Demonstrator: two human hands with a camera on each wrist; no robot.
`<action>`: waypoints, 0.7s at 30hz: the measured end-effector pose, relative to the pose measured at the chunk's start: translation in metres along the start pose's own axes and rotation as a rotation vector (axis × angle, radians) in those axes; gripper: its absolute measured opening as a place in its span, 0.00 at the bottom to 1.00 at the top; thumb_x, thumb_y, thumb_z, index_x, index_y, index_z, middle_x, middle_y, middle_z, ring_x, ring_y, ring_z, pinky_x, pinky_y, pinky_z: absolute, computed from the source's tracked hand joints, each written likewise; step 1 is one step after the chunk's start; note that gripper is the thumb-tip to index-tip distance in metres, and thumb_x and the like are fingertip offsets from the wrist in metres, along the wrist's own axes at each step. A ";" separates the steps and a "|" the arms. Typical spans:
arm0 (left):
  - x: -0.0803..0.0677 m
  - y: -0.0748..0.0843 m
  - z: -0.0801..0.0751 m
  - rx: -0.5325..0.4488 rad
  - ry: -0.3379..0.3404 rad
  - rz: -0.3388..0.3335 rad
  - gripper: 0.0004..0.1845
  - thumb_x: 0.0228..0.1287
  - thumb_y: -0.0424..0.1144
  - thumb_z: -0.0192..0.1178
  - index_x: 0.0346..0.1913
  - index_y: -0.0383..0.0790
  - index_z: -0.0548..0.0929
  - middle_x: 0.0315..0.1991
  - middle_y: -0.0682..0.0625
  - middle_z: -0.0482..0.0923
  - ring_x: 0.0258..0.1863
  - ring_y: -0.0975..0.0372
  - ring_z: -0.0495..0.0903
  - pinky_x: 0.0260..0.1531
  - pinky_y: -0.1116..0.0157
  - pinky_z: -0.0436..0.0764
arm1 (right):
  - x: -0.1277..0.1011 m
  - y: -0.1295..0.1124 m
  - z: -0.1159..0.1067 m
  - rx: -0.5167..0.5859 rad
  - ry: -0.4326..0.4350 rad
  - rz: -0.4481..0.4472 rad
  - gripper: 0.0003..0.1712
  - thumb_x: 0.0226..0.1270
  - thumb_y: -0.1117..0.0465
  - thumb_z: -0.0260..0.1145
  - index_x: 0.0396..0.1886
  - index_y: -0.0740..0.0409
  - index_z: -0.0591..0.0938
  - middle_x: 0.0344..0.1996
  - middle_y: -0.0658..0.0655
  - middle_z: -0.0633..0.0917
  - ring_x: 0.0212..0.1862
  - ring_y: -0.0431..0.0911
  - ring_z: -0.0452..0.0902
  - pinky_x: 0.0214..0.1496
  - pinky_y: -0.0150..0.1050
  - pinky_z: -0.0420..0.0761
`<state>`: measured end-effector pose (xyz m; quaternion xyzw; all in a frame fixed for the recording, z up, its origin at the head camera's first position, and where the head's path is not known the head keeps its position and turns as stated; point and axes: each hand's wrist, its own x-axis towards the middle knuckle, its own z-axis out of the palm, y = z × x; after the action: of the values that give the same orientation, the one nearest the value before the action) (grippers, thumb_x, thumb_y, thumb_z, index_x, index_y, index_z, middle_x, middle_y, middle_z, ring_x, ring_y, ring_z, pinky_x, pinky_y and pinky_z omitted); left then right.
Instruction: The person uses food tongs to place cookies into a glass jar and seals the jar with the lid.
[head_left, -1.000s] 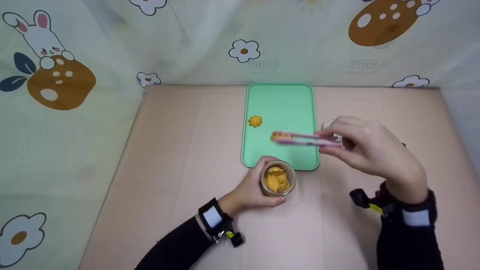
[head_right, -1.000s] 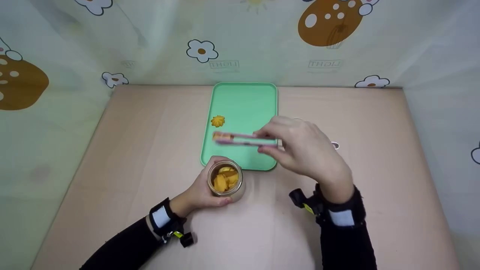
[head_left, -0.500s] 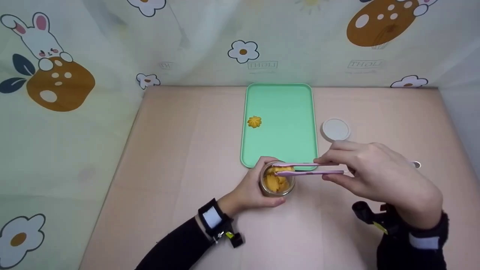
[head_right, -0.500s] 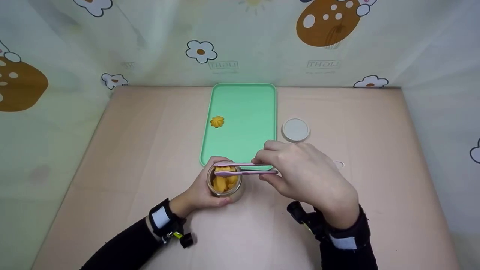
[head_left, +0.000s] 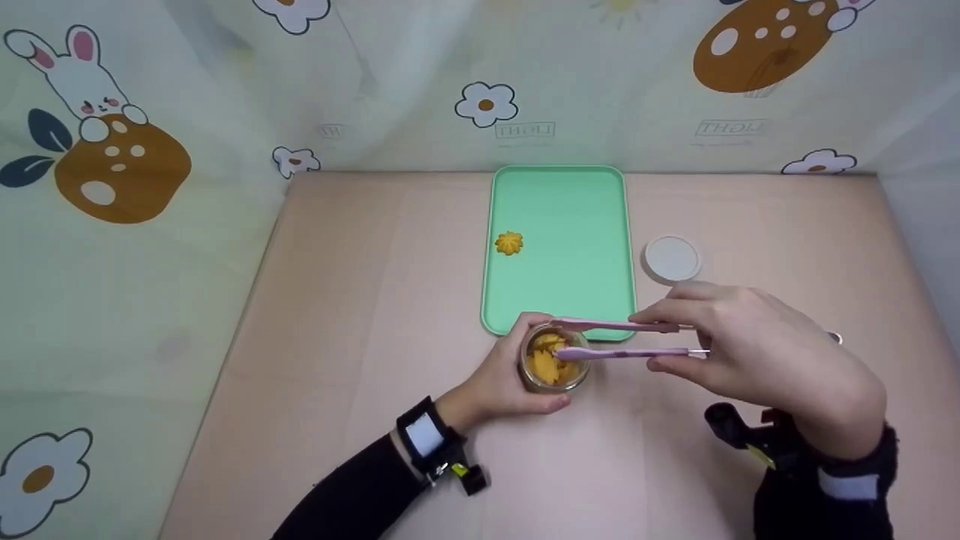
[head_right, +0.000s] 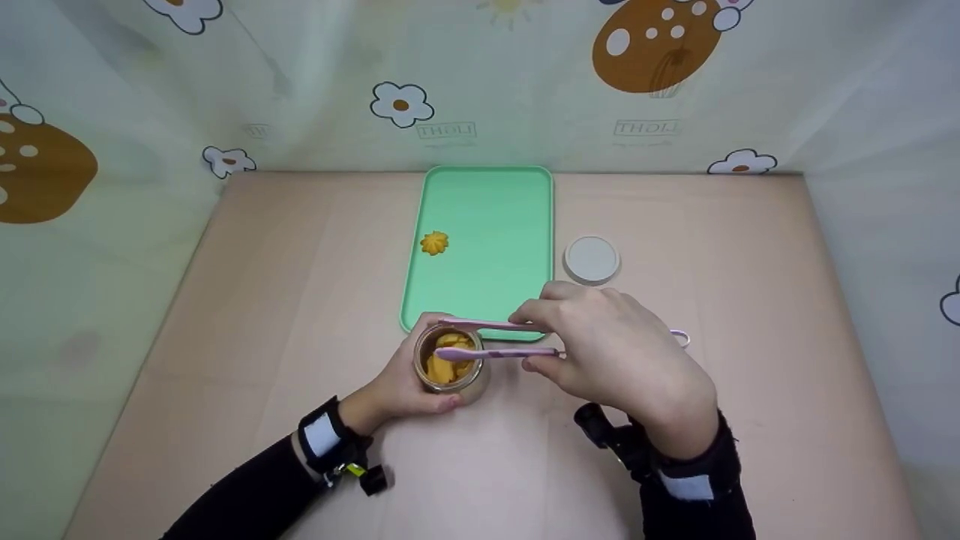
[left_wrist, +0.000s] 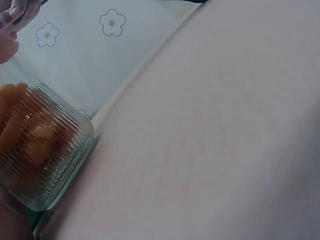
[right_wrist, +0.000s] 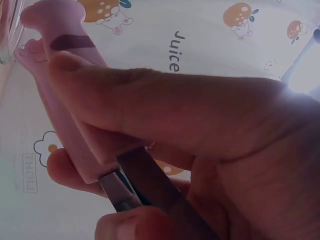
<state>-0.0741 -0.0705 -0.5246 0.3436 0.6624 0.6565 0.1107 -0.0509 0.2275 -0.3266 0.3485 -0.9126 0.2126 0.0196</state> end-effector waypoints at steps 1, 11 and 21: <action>0.000 0.000 0.000 -0.004 0.000 -0.001 0.47 0.52 0.37 0.84 0.72 0.43 0.66 0.67 0.49 0.81 0.65 0.53 0.82 0.72 0.52 0.79 | 0.000 0.000 0.000 0.001 0.002 -0.005 0.22 0.58 0.57 0.88 0.52 0.43 0.92 0.45 0.40 0.88 0.35 0.32 0.78 0.34 0.36 0.84; 0.000 0.001 0.000 0.000 0.003 -0.004 0.46 0.52 0.38 0.84 0.71 0.43 0.66 0.67 0.50 0.82 0.64 0.54 0.82 0.72 0.52 0.78 | 0.003 0.002 -0.001 0.037 0.005 -0.032 0.20 0.62 0.57 0.86 0.53 0.45 0.92 0.45 0.39 0.88 0.36 0.32 0.76 0.34 0.33 0.82; 0.000 0.002 0.001 -0.005 0.014 -0.025 0.48 0.51 0.39 0.84 0.72 0.41 0.67 0.67 0.48 0.80 0.65 0.54 0.81 0.72 0.52 0.78 | 0.008 0.010 -0.001 0.036 0.043 0.003 0.23 0.63 0.55 0.85 0.57 0.50 0.91 0.39 0.40 0.84 0.33 0.33 0.74 0.31 0.32 0.79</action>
<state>-0.0729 -0.0704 -0.5229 0.3306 0.6656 0.6591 0.1149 -0.0635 0.2295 -0.3283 0.3428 -0.9086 0.2365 0.0326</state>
